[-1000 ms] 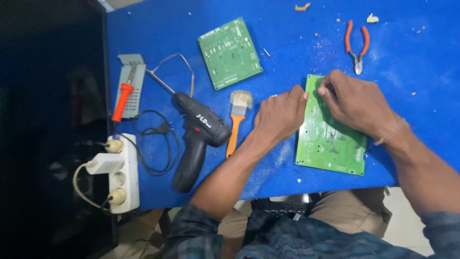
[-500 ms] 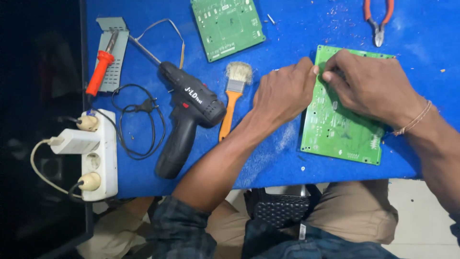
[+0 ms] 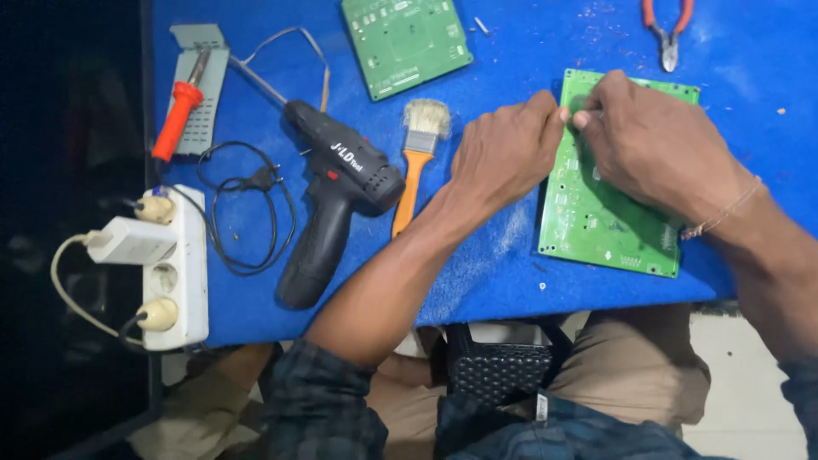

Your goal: The person works on a green circuit board placed on a blue table, using their hands to manipulate small components and wires. A heat gun, soldering iron, brush, and pliers are visible on the table but not actively used during the clip.

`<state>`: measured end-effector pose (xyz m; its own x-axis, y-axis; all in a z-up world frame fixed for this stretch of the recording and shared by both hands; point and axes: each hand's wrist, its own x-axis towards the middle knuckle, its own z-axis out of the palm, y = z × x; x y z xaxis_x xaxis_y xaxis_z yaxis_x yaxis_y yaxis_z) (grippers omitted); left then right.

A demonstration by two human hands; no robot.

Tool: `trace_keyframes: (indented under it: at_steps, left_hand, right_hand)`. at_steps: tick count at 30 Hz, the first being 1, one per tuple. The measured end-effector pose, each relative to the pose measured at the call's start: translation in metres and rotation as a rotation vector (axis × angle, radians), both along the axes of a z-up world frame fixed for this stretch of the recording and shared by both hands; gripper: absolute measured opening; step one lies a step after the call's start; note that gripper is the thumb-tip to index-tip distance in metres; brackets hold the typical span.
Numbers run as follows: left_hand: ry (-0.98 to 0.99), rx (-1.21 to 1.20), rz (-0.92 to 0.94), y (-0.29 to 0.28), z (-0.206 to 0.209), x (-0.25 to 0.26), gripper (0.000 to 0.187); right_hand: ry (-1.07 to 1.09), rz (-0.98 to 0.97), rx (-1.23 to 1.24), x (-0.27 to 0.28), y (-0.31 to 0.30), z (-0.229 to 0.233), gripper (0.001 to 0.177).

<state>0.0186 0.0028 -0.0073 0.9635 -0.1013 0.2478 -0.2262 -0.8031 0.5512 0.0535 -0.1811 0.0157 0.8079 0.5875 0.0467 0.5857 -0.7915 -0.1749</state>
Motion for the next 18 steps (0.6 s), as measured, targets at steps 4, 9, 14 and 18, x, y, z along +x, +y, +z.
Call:
trace_keyframes:
  at_steps: [4,9,14,18]
  left_hand:
    - [-0.029,-0.005,-0.020,0.001,0.000,0.004,0.031]
    - [0.115,0.007,0.035,0.002,0.004,0.002,0.036]
    - [0.127,-0.025,0.031,0.004,0.002,0.007,0.031]
    - [0.249,-0.096,0.000,0.011,0.014,0.007,0.028]
  right_hand:
    - [-0.085,0.023,0.045,0.009,-0.003,-0.007,0.027]
    - [0.136,0.004,-0.101,0.027,-0.005,0.010,0.033]
    - [0.258,0.057,-0.304,0.047,0.010,0.039,0.037]
    - [0.184,0.160,-0.335,0.053,0.004,0.030,0.034]
